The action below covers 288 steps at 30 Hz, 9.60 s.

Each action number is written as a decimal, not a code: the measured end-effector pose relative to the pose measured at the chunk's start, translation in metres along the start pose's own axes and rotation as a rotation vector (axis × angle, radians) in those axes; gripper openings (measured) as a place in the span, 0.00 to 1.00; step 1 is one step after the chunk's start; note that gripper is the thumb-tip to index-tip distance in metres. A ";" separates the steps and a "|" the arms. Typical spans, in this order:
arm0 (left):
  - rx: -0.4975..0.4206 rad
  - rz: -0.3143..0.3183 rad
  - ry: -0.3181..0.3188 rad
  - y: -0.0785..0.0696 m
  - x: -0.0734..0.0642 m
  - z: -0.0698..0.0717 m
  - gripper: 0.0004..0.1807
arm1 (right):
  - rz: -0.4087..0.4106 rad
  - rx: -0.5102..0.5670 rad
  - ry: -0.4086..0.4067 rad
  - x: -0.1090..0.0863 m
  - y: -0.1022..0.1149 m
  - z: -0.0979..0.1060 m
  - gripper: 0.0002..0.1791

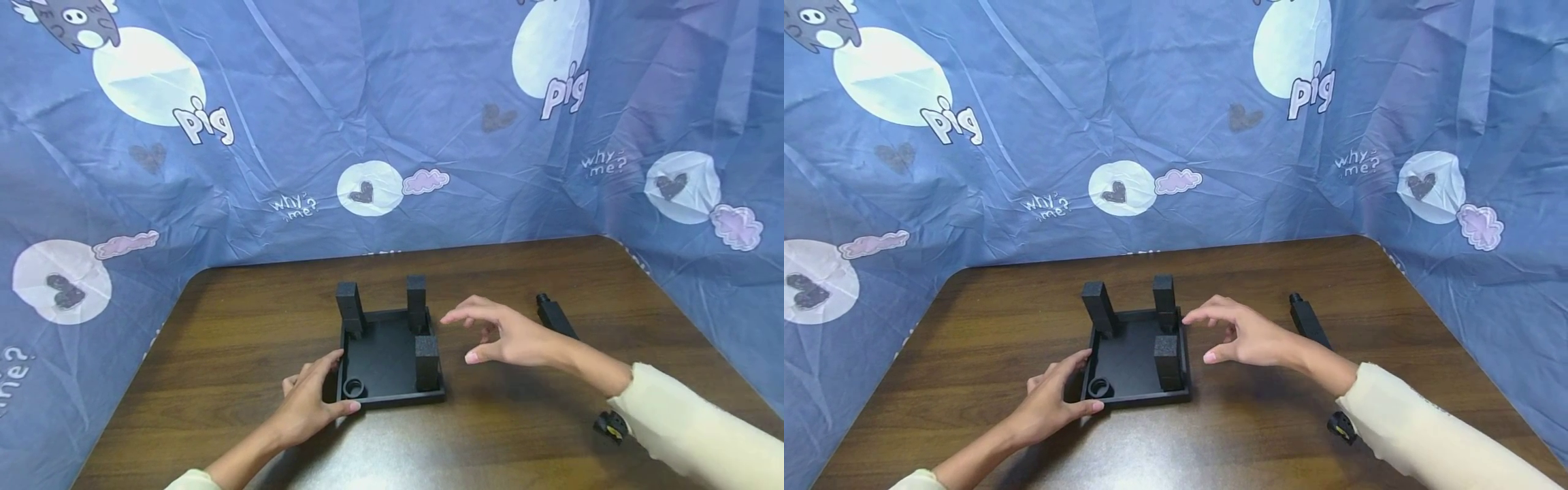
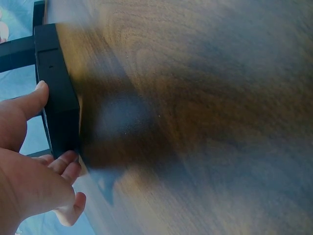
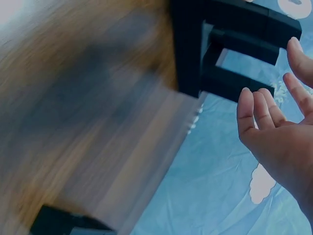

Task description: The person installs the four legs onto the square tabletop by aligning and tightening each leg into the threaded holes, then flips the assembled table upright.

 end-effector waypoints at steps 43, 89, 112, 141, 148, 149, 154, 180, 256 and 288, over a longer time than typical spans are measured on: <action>0.018 -0.013 -0.013 0.001 0.000 0.001 0.48 | 0.062 -0.803 -0.123 -0.093 -0.095 0.062 0.32; 0.020 -0.001 -0.003 0.002 0.000 0.001 0.47 | 0.233 -1.028 0.032 -0.102 -0.102 0.036 0.41; 0.003 0.004 -0.001 0.002 -0.001 0.002 0.48 | 0.242 -1.020 0.044 -0.097 -0.105 0.032 0.37; 0.015 -0.001 -0.005 0.002 -0.001 0.001 0.47 | 0.248 -0.661 -0.262 -0.063 -0.058 0.065 0.37; 0.024 -0.007 -0.008 0.001 -0.001 0.001 0.47 | 0.096 -0.379 -0.254 -0.047 -0.047 0.062 0.32; 0.023 -0.008 -0.008 0.001 -0.001 0.000 0.47 | 0.079 -0.360 -0.261 -0.045 -0.045 0.063 0.31; 0.025 -0.017 -0.015 0.002 -0.001 0.001 0.47 | 0.016 -0.239 -0.288 -0.032 -0.033 0.065 0.27; 0.003 0.008 0.020 -0.001 -0.001 0.000 0.48 | -0.080 0.129 -0.237 0.019 0.020 0.035 0.20; -0.023 -0.041 0.033 0.000 -0.001 0.001 0.45 | -0.156 0.052 0.097 0.096 0.097 -0.088 0.15; -0.003 -0.041 0.023 -0.002 -0.002 0.001 0.43 | -0.082 -0.165 -0.036 0.097 0.108 -0.084 0.18</action>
Point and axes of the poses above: each hand's wrist, its own x-axis towards the middle knuckle, its own z-axis out of the back of the hand, y = z × x, the point moved 5 cm from there along x, towards the middle knuckle, and after that the axes turned 12 degrees about -x, right-handed, at the moved point
